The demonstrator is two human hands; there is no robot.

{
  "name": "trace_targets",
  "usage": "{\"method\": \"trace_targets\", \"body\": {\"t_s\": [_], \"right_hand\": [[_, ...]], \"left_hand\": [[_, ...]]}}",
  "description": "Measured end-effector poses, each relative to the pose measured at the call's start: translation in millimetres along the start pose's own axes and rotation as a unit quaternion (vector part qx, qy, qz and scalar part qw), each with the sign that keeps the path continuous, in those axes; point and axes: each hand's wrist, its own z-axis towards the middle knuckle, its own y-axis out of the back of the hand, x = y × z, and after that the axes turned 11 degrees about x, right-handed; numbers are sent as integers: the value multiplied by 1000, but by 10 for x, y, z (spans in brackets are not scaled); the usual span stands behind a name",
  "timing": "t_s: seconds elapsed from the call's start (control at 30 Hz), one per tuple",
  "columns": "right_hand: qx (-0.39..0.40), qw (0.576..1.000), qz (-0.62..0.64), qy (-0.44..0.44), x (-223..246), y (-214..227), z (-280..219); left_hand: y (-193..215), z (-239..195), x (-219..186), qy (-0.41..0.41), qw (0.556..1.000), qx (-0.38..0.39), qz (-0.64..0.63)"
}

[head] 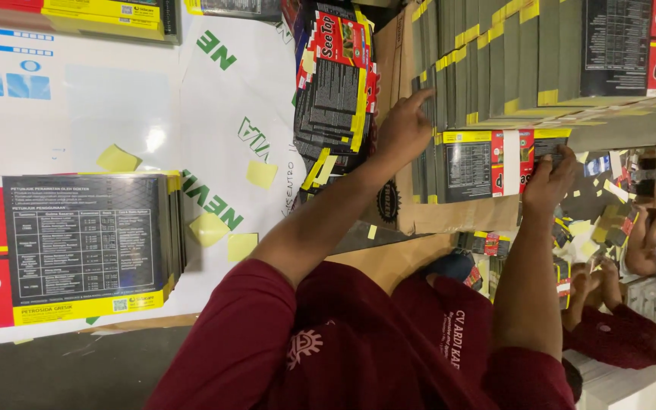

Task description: Bundling stacks of printed cards together using adhesive paper strips.

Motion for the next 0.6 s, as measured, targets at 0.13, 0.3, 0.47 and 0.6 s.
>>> {"method": "trace_targets", "body": {"t_s": [0.13, 0.3, 0.47, 0.6], "right_hand": [[-4, 999, 42, -15, -27, -19, 0], [-4, 1000, 1, -12, 32, -3, -14], [-7, 1000, 13, 12, 6, -13, -22], [-18, 1000, 6, 17, 53, 0, -14]], "left_hand": [[-39, 16, 29, -33, 999, 12, -7], [23, 41, -140, -25, 1000, 5, -15], [-16, 81, -177, 5, 1000, 31, -1], [30, 63, -254, -36, 999, 3, -13]]}}
